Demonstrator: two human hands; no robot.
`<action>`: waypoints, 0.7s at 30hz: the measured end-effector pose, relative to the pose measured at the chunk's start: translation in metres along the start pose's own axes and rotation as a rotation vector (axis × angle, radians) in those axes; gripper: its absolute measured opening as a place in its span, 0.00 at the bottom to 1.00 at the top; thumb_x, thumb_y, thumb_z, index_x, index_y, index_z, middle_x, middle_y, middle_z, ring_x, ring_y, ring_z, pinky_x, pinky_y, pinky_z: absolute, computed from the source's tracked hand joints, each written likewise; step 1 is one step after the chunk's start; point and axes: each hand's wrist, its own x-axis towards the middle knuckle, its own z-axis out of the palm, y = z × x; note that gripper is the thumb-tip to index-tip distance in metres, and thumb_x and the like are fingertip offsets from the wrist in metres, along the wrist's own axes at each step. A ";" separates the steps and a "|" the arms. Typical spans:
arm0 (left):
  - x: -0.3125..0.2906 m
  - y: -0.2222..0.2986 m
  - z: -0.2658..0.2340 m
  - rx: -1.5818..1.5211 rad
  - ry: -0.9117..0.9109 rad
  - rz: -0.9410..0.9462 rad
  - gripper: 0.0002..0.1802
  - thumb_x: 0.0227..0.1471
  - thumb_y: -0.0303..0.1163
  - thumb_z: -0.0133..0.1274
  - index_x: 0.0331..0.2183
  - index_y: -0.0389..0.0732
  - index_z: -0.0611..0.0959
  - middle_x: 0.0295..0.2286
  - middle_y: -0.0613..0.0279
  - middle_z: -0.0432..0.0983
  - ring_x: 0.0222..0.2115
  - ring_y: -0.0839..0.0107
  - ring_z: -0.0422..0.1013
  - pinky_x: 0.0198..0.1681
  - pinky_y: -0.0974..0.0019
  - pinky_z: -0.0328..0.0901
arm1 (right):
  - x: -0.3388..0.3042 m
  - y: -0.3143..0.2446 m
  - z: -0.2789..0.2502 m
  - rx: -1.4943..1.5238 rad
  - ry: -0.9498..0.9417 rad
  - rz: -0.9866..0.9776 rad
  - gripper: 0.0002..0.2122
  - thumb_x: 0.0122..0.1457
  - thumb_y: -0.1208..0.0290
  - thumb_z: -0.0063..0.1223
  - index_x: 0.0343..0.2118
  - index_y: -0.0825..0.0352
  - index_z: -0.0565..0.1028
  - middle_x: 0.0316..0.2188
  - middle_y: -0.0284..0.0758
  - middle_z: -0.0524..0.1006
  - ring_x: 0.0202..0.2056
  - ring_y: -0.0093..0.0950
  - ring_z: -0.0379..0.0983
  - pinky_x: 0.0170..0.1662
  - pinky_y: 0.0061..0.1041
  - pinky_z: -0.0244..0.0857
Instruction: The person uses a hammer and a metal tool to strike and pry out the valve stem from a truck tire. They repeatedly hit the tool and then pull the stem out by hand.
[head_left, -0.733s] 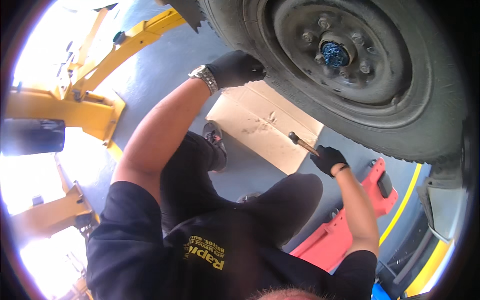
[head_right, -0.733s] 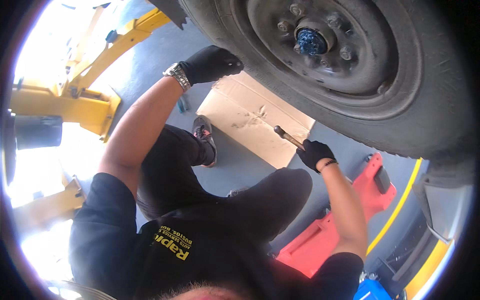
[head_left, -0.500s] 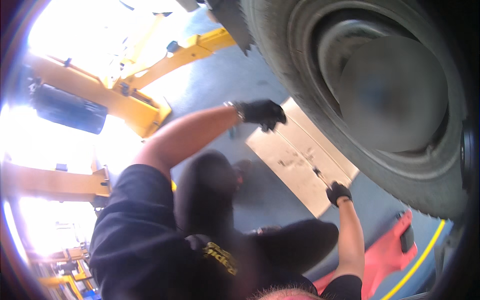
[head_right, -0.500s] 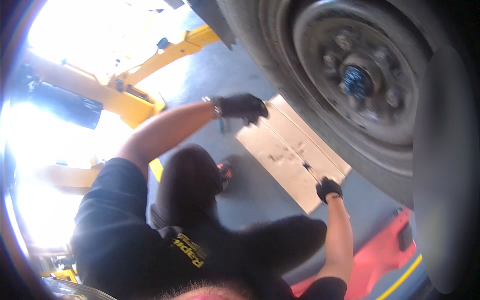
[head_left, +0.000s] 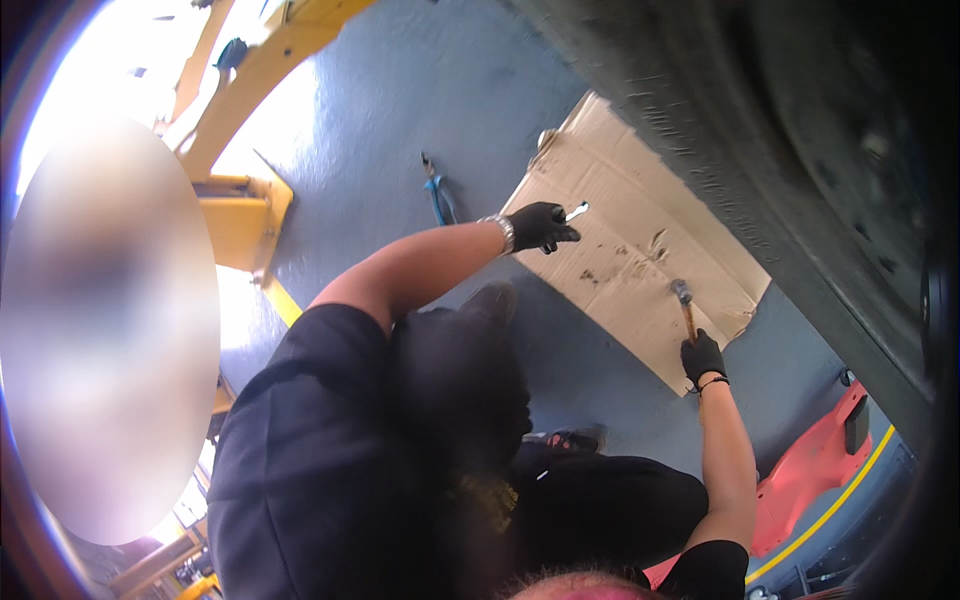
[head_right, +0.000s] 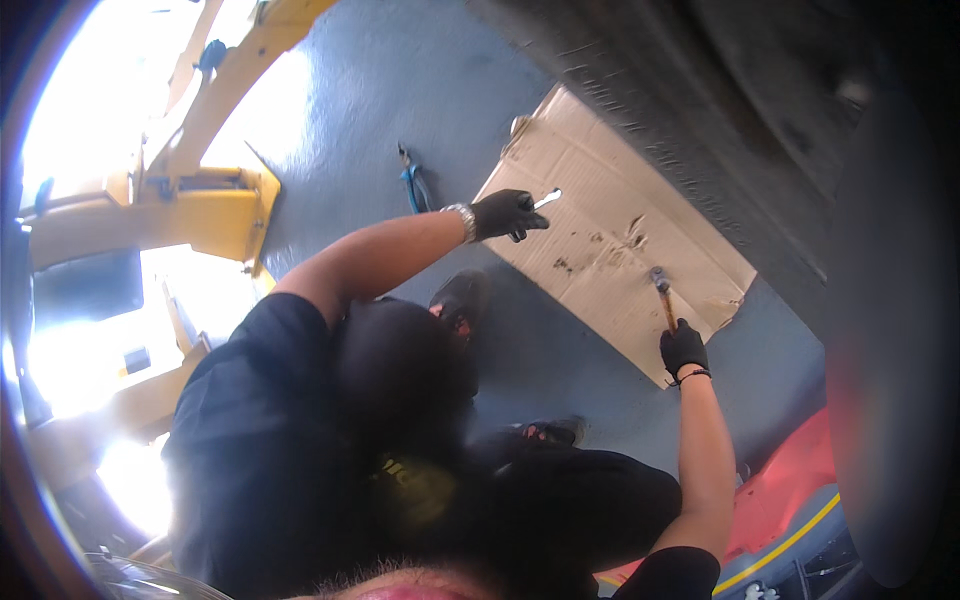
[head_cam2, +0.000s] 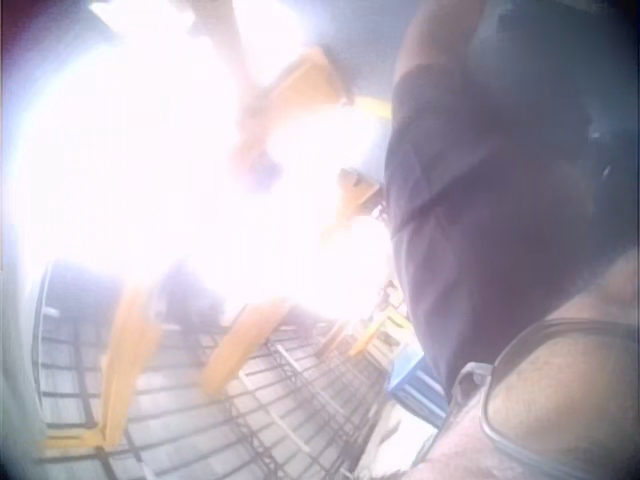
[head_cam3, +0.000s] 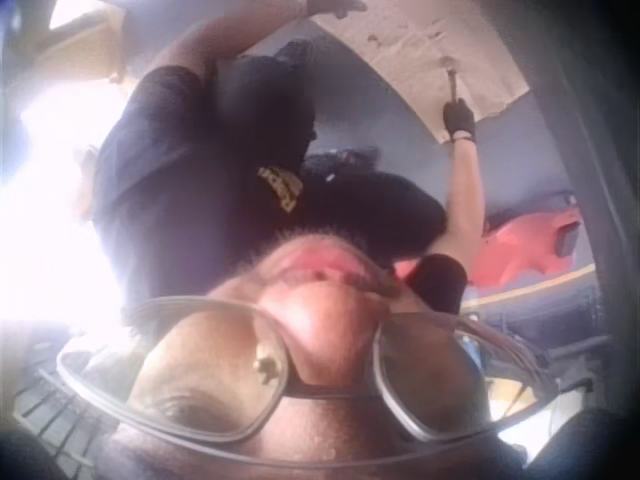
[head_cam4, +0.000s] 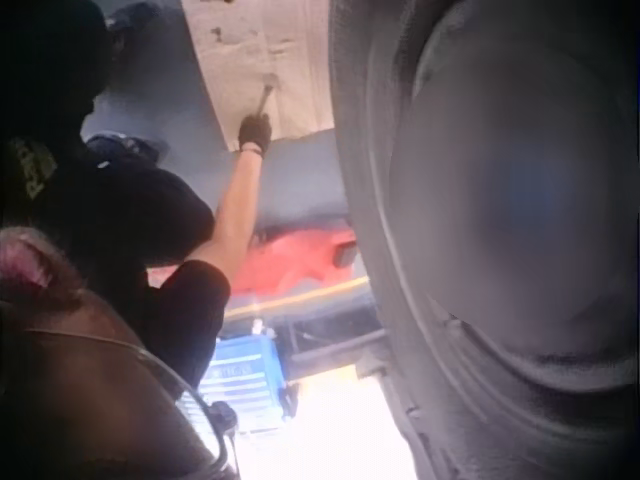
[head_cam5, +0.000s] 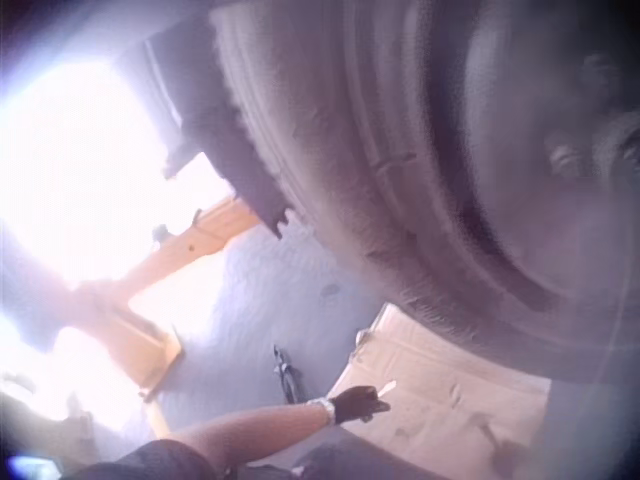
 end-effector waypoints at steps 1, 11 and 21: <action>0.004 -0.009 0.000 0.008 -0.038 -0.054 0.25 0.56 0.49 0.65 0.32 0.35 0.77 0.23 0.62 0.74 0.22 0.71 0.75 0.26 0.65 0.73 | -0.006 -0.001 0.007 -0.017 0.028 -0.008 0.17 0.62 0.60 0.50 0.43 0.71 0.75 0.36 0.56 0.81 0.41 0.55 0.79 0.45 0.49 0.72; 0.002 -0.071 -0.037 0.816 -0.141 0.021 0.34 0.49 0.60 0.63 0.35 0.33 0.88 0.31 0.45 0.84 0.36 0.49 0.80 0.45 0.52 0.72 | -0.041 -0.038 0.012 -0.255 -0.073 0.034 0.21 0.61 0.53 0.54 0.43 0.69 0.72 0.36 0.57 0.81 0.40 0.55 0.79 0.43 0.49 0.72; 0.032 -0.117 -0.059 0.979 -0.186 0.553 0.34 0.54 0.64 0.58 0.27 0.36 0.85 0.22 0.42 0.77 0.25 0.46 0.74 0.34 0.49 0.68 | -0.045 -0.044 -0.031 -0.278 0.088 -0.059 0.29 0.60 0.46 0.56 0.56 0.65 0.75 0.59 0.46 0.73 0.62 0.46 0.66 0.66 0.40 0.59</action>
